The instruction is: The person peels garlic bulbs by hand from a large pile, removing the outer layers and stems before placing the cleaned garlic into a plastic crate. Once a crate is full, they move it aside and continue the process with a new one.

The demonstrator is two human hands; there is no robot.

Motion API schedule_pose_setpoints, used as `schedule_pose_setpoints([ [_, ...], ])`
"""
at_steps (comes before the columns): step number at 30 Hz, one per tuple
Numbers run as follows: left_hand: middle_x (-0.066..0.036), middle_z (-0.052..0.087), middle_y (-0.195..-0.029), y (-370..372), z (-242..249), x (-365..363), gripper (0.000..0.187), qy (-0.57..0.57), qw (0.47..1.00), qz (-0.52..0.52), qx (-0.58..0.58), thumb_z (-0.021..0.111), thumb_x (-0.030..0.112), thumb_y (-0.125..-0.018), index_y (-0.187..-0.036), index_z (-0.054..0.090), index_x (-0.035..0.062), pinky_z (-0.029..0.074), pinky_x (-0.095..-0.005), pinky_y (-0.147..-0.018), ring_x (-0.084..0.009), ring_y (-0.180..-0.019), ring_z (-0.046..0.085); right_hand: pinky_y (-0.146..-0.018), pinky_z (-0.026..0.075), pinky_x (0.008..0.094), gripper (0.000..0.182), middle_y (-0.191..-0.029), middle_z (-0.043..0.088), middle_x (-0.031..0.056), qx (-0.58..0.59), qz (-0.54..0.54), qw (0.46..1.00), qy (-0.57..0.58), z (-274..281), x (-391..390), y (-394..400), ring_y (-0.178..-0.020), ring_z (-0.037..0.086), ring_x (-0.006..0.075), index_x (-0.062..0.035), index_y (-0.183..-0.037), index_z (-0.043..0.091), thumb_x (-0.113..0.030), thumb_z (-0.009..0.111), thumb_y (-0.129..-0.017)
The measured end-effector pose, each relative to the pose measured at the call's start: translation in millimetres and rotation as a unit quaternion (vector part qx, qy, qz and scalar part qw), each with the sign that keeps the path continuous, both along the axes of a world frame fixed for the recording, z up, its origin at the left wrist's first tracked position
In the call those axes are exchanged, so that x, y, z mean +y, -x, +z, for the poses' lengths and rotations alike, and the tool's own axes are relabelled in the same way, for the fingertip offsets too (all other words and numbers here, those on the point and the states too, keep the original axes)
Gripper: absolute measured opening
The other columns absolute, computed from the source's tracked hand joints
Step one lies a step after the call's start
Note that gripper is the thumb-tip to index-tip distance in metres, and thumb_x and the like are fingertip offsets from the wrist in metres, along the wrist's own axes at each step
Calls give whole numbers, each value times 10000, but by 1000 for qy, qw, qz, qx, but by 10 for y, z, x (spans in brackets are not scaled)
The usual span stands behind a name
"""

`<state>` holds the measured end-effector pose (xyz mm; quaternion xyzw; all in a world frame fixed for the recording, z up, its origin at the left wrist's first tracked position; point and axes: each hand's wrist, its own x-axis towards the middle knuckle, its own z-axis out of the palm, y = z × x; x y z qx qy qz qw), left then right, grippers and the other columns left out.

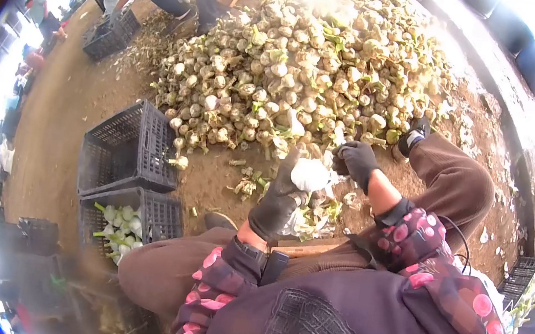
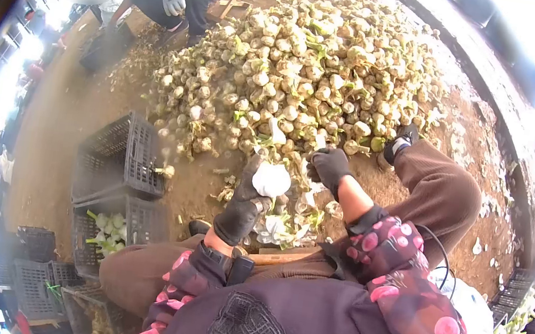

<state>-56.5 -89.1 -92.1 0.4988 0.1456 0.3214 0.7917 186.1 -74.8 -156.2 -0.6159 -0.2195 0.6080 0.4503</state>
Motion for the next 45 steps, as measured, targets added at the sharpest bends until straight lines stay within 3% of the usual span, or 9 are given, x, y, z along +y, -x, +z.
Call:
schedule_pose_setpoints([
  [5,-93,521,-1194,-106,-196,14,678,-107,984,97,105,473,-97,-818,-1418,222,98,468,-293,-895,-186,-1057,550,-757,499,299,229,-863,666,81,-121,135,964,-197,874,-382,656,-822,641,232,-17,-988,642,-200,594,-859],
  [10,-65,602,-912,304,-332,92,424,43,969,147,196,452,30,-777,-1198,484,-4,496,-252,-708,-145,-831,593,-760,505,423,220,-969,667,137,-604,667,425,-100,-87,368,-55,-901,637,320,-91,-975,669,-129,564,-786],
  [14,-97,561,-1079,1061,-62,424,338,111,888,433,113,456,78,-883,-1210,469,-4,509,-288,-807,-181,-965,571,-839,494,329,285,-1064,653,6,-639,683,271,-227,-500,869,-1423,-1048,586,190,-200,-986,678,-236,668,-703],
  [20,-94,574,-954,2015,-382,620,262,251,641,723,-49,459,108,-909,-1155,488,22,514,-295,-785,-176,-884,582,-811,505,372,266,-1065,643,93,-788,403,462,54,-289,1364,-2405,-948,627,277,-161,-1000,669,-268,645,-757],
  [22,-92,579,-913,1902,-446,612,238,277,625,730,-16,460,117,-918,-1137,495,30,516,-297,-777,-174,-858,586,-866,478,365,283,-1095,623,132,-579,-37,811,71,113,1486,-2135,-1031,592,302,-121,-1021,646,-259,617,-776],
  [38,-140,515,-1158,171,-403,902,509,152,884,391,206,516,105,-852,-1336,359,83,469,-317,-871,-203,-984,552,-708,501,408,164,-810,649,149,-735,-31,668,-114,-169,2180,-1939,-776,631,305,-118,-793,679,-187,532,-810],
  [41,-137,517,-1151,4,-386,901,521,113,911,342,201,521,97,-842,-1336,356,82,471,-314,-862,-200,-978,553,-737,507,325,132,-857,678,75,-357,90,882,-294,52,1721,-1435,-777,638,234,-119,-865,697,-101,636,-749],
  [42,-136,518,-1149,-46,-371,884,525,101,918,329,198,523,94,-839,-1336,355,81,472,-313,-859,-199,-975,553,-740,502,313,123,-873,675,78,-615,226,621,-430,311,1653,-1230,-796,643,206,-101,-872,689,-110,618,-771],
  [45,-134,519,-1142,-141,-277,793,537,65,929,301,203,529,85,-829,-1336,352,80,474,-310,-849,-196,-969,553,-726,493,312,143,-868,672,62,-294,321,856,-279,802,1273,-560,-768,616,157,-91,-900,676,-154,623,-783],
])
